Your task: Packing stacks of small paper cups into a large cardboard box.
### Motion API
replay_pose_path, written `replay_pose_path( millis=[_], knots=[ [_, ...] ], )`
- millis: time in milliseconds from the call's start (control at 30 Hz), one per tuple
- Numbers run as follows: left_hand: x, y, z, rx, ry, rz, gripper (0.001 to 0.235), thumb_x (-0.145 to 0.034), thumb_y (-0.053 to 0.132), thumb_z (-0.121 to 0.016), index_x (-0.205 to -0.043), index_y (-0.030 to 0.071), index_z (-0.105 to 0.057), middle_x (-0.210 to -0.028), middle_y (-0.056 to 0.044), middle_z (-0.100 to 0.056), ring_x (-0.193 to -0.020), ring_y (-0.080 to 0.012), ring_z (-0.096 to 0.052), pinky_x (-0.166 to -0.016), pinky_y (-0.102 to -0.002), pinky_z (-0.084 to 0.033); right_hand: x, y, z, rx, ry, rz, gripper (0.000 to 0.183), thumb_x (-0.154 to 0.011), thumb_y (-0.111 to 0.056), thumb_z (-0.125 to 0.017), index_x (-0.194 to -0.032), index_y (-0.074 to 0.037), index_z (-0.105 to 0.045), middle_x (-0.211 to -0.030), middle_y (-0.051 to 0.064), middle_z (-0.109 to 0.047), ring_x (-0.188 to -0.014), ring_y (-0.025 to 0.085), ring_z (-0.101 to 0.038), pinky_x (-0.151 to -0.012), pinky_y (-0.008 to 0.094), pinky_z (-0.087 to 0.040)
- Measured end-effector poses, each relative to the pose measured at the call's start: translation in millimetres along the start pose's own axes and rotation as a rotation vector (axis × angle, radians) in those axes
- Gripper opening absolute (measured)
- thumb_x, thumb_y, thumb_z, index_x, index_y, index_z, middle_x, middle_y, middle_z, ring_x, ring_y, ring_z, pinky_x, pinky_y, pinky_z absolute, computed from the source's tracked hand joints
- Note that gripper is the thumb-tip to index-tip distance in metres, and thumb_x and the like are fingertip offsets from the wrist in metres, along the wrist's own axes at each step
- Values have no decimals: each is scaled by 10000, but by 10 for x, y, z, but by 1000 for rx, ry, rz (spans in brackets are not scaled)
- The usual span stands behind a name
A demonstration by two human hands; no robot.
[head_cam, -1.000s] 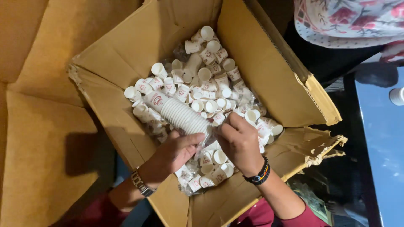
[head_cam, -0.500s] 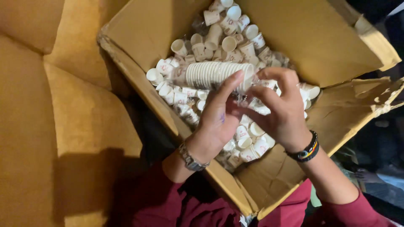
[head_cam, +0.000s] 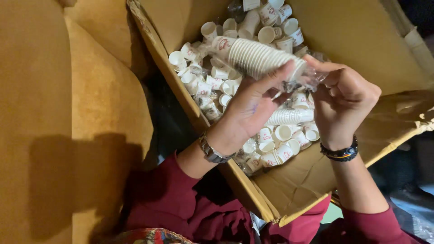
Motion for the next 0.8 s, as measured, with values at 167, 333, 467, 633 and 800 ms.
replay_pose_path(
  millis=[167,333,467,633,800],
  knots=[
    [7,172,123,12,46,-121,544,-957,262,-860,-1364,41,-575,-1337,-99,-599,-1241,-232,-542,-1116,-454,-416,-35,-204,87,89,123,192,270,-967,219,-710,-849,59,-528,-1084,179,-757,-816,112,-616,-713,220,-511],
    [295,630,-439,-1455,170,-652,1239,-786,272,-938,-1635,129,-47,-1665,-261,15,-1562,-419,57,-1264,-525,-69,-144,-349,28,-167,108,-15,288,-879,165,-694,-1071,11,-543,-1007,7,-631,-917,70,-652,-834,196,-562],
    [201,593,-617,-2048,-208,-843,1274,-646,548,-899,-1623,248,-139,-1619,-214,-318,-1500,-397,-261,-1198,-583,-134,-52,85,115,-154,-14,-34,316,-853,215,-587,-1117,44,-612,-1082,51,-613,-968,101,-631,-868,204,-533],
    [-6,531,-459,-1571,-440,-412,772,-1017,248,-787,-1540,91,-240,-1467,-171,-579,-1371,-293,-607,-1172,-395,-517,-64,399,222,-900,-96,-267,132,-1025,140,-646,-1087,60,-730,-1162,131,-661,-906,140,-656,-849,262,-553],
    [-33,573,-477,-1617,-439,-557,511,-1070,221,-677,-1401,72,-317,-1357,-180,-556,-1293,-327,-639,-1095,-418,-529,-116,3,101,-746,-50,-284,304,-885,142,-694,-1171,39,-704,-1188,132,-674,-1034,126,-690,-967,241,-570]
  ],
)
Point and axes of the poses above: each hand's wrist, its own x-axis away from the middle knuckle, its own z-axis out of the back of the hand, y = z × x, the point moved 4 cm from there along -x, towards the middle knuckle
